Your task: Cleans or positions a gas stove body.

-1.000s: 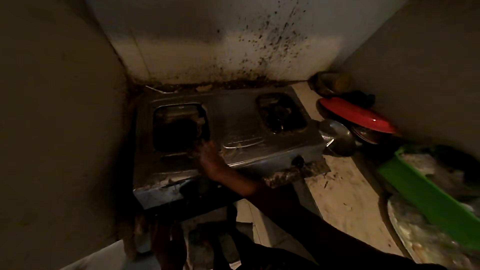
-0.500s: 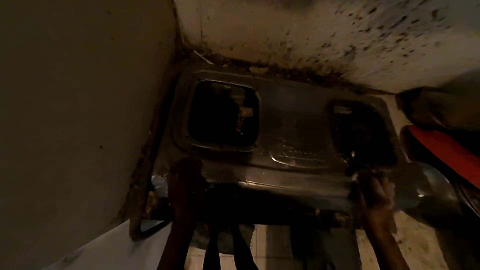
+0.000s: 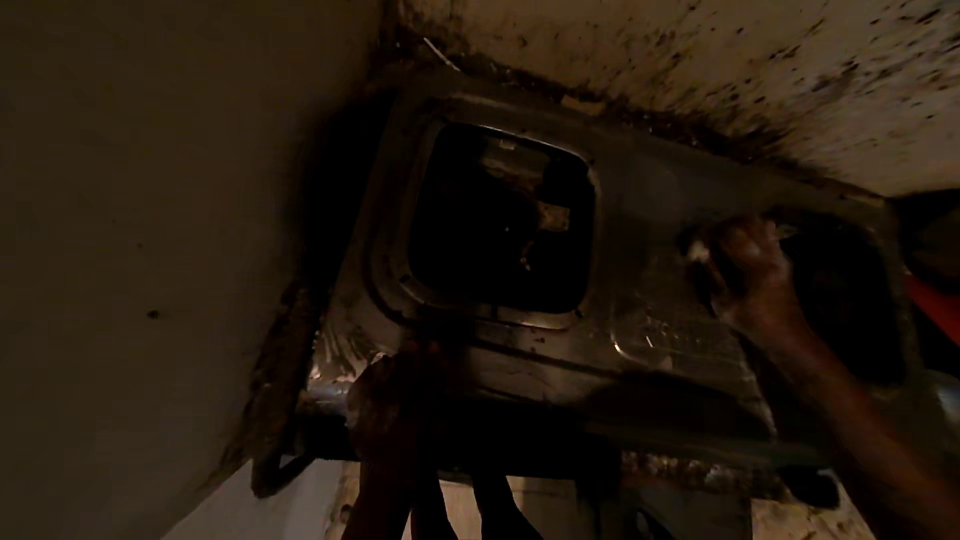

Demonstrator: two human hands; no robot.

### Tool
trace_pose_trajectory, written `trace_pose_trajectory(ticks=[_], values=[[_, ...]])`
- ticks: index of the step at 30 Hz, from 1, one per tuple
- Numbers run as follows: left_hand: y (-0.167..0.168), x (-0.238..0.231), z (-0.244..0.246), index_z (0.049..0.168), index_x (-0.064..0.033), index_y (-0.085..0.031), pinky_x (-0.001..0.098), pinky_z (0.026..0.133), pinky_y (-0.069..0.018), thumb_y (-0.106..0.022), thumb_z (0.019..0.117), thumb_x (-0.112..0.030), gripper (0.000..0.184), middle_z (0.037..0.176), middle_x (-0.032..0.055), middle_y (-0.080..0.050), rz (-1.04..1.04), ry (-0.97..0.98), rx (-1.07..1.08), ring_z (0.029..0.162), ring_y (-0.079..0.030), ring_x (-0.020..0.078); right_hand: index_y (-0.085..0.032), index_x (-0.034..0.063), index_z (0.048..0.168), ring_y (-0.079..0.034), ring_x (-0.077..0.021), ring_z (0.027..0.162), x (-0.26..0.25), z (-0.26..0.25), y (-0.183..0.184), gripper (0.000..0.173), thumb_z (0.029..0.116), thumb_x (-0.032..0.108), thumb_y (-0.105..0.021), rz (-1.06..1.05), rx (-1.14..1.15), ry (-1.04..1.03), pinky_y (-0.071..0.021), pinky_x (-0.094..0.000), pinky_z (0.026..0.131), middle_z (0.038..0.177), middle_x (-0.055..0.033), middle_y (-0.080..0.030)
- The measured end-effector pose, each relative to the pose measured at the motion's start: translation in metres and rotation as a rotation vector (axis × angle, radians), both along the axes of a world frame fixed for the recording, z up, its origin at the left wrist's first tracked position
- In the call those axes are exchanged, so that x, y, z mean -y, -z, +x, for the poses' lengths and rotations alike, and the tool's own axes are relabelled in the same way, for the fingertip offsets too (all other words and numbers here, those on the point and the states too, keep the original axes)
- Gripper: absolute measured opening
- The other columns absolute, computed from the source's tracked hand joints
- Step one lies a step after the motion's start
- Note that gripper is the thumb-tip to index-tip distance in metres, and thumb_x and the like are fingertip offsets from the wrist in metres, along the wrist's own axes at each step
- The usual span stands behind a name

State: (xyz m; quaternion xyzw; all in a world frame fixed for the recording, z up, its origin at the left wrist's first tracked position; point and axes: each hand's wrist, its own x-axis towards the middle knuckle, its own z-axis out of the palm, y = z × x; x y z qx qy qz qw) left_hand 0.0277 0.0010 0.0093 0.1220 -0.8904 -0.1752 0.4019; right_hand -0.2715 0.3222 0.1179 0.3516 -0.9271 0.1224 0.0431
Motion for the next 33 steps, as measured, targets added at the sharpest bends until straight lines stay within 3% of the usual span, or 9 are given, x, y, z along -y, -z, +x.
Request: trace_pose_trajectory(ticks=[3, 6, 11, 14, 18, 21, 27, 30, 33], values=[[0.001, 0.001, 0.004, 0.123, -0.0133, -0.068, 0.0386, 0.113, -0.0363, -0.052, 0.1053, -0.025, 0.027, 0.127, 0.0044, -0.07, 0.01, 0.027, -0.006, 0.125, -0.06, 0.018, -0.059, -0.0093, 0.128, -0.051, -0.052, 0.126, 0.056, -0.029, -0.028, 0.032, 0.1047, 0.012, -0.054, 0.027, 0.118, 0.149, -0.0395, -0.0649, 0.107, 0.133, -0.0354, -0.055], [-0.004, 0.005, 0.005, 0.118, -0.0105, -0.069, 0.04, 0.109, -0.0384, -0.051, 0.1052, -0.026, 0.026, 0.123, 0.0091, -0.071, 0.011, 0.032, 0.012, 0.122, -0.061, 0.0218, -0.054, -0.0134, 0.134, -0.051, -0.0506, 0.127, 0.095, -0.058, -0.044, 0.036, 0.1062, 0.01, -0.05, -0.02, 0.149, 0.222, -0.0399, -0.0583, 0.11, 0.138, -0.0391, -0.05], [-0.013, 0.008, 0.007, 0.125, -0.0105, -0.068, 0.0418, 0.111, -0.0374, -0.05, 0.1054, -0.024, 0.03, 0.125, 0.0083, -0.071, 0.003, 0.026, 0.083, 0.122, -0.062, 0.0218, -0.055, -0.0019, 0.136, -0.058, -0.0382, 0.124, 0.083, -0.117, -0.028, 0.037, 0.1085, 0.022, -0.046, -0.003, 0.193, 0.307, -0.0455, -0.0518, 0.106, 0.143, -0.0291, -0.051], [-0.021, 0.01, 0.002, 0.121, -0.0109, -0.066, 0.039, 0.109, -0.0371, -0.047, 0.106, -0.024, 0.027, 0.122, 0.005, -0.072, 0.001, 0.04, 0.049, 0.121, -0.061, 0.0196, -0.055, 0.0008, 0.137, -0.055, -0.0374, 0.129, 0.08, -0.112, -0.024, 0.036, 0.1074, 0.019, -0.047, -0.012, 0.167, 0.316, -0.045, -0.0498, 0.108, 0.149, -0.0279, -0.044], [-0.022, 0.011, -0.001, 0.122, -0.0099, -0.065, 0.0393, 0.109, -0.0377, -0.046, 0.106, -0.022, 0.028, 0.12, 0.0058, -0.073, -0.031, 0.025, 0.042, 0.121, -0.062, 0.0196, -0.04, -0.0015, 0.152, -0.032, -0.0499, 0.147, 0.079, -0.085, -0.025, 0.052, 0.1061, 0.022, -0.049, 0.061, 0.118, 0.386, -0.0315, -0.0605, 0.118, 0.162, -0.0343, -0.025], [-0.017, 0.013, -0.001, 0.124, -0.0108, -0.066, 0.042, 0.11, -0.0383, -0.048, 0.1048, -0.024, 0.029, 0.121, 0.0072, -0.073, -0.037, 0.042, 0.041, 0.12, -0.063, 0.0219, -0.035, -0.0034, 0.155, -0.024, -0.0545, 0.149, 0.07, -0.053, -0.023, 0.057, 0.1067, 0.025, -0.049, 0.071, 0.078, 0.386, -0.0252, -0.0662, 0.119, 0.161, -0.036, -0.025], [-0.024, 0.012, -0.009, 0.114, -0.0089, -0.074, 0.0458, 0.108, -0.0441, -0.055, 0.1004, -0.014, 0.023, 0.115, 0.0091, -0.075, 0.04, 0.046, 0.011, 0.117, -0.067, 0.0253, -0.053, 0.0009, 0.14, -0.043, -0.0556, 0.134, 0.035, 0.05, -0.015, 0.042, 0.1017, 0.018, -0.058, 0.062, 0.017, 0.335, -0.0407, -0.0712, 0.102, 0.144, -0.0333, -0.046], [-0.017, 0.014, -0.007, 0.131, -0.0143, -0.068, 0.0503, 0.111, -0.0421, -0.056, 0.101, -0.017, 0.033, 0.135, 0.0086, -0.067, 0.088, 0.1, 0.147, 0.128, -0.06, 0.027, -0.05, 0.0087, 0.143, -0.05, -0.0472, 0.13, 0.009, 0.111, -0.004, 0.045, 0.1016, 0.025, -0.058, 0.046, -0.005, 0.327, -0.0454, -0.0672, 0.099, 0.141, -0.0246, -0.049], [-0.036, 0.013, -0.018, 0.141, -0.018, -0.062, 0.0553, 0.112, -0.0403, -0.054, 0.102, -0.024, 0.04, 0.148, 0.0066, -0.057, 0.122, 0.157, 0.394, 0.137, -0.052, 0.0296, -0.064, 0.0057, 0.127, -0.055, -0.0443, 0.121, -0.001, 0.146, 0.008, 0.032, 0.1002, 0.024, -0.059, -0.026, -0.093, 0.339, -0.0474, -0.0618, 0.096, 0.128, -0.0221, -0.058]])
